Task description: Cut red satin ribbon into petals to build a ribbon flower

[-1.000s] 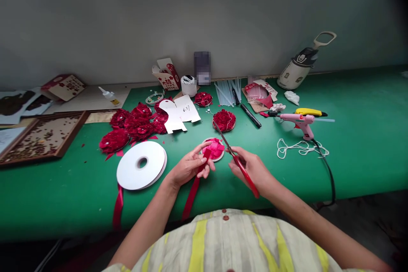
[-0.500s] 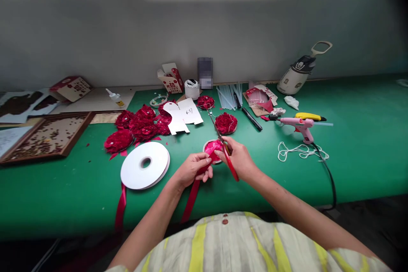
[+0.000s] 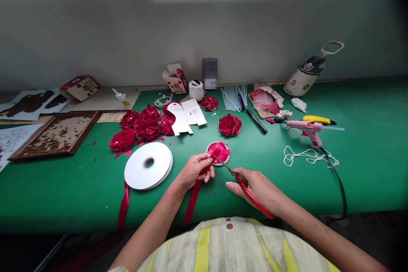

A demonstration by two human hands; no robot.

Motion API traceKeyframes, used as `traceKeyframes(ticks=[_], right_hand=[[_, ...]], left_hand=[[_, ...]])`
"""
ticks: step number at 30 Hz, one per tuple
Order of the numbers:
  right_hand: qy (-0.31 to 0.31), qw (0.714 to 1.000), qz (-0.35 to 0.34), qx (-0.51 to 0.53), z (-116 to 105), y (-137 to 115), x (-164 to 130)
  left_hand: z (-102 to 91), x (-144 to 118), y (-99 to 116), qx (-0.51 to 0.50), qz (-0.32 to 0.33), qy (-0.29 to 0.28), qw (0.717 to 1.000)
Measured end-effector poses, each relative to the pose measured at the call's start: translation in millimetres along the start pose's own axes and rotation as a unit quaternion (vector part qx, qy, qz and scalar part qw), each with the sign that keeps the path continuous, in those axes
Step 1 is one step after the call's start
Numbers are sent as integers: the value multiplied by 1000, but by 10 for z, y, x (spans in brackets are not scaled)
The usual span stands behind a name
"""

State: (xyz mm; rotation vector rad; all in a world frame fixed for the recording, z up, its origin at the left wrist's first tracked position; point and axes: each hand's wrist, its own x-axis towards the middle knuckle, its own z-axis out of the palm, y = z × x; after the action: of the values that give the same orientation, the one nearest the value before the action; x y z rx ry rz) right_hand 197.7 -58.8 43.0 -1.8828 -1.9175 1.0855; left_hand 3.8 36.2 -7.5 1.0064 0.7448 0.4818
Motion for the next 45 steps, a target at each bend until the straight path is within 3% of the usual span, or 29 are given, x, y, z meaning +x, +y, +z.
traceKeyframes(ticks=[25,31,35,41,45], right_hand=[[39,998,-33,-22,159,182,148],[36,999,-23,-7,134,188,191],[24,997,-28,66,50,154,135],[144,969,-40,197,88,75,243],[173,953,-76,235,229,-21,451]], left_hand=[[-33,57,41,-25,-44,-2,999],[-130,32,20,-46,-21,12,999],[-164,-5,33,-59,8,16,998],[21,-13,68,-55,15,-94,994],[87,-1,35,-56,19,-141,988]])
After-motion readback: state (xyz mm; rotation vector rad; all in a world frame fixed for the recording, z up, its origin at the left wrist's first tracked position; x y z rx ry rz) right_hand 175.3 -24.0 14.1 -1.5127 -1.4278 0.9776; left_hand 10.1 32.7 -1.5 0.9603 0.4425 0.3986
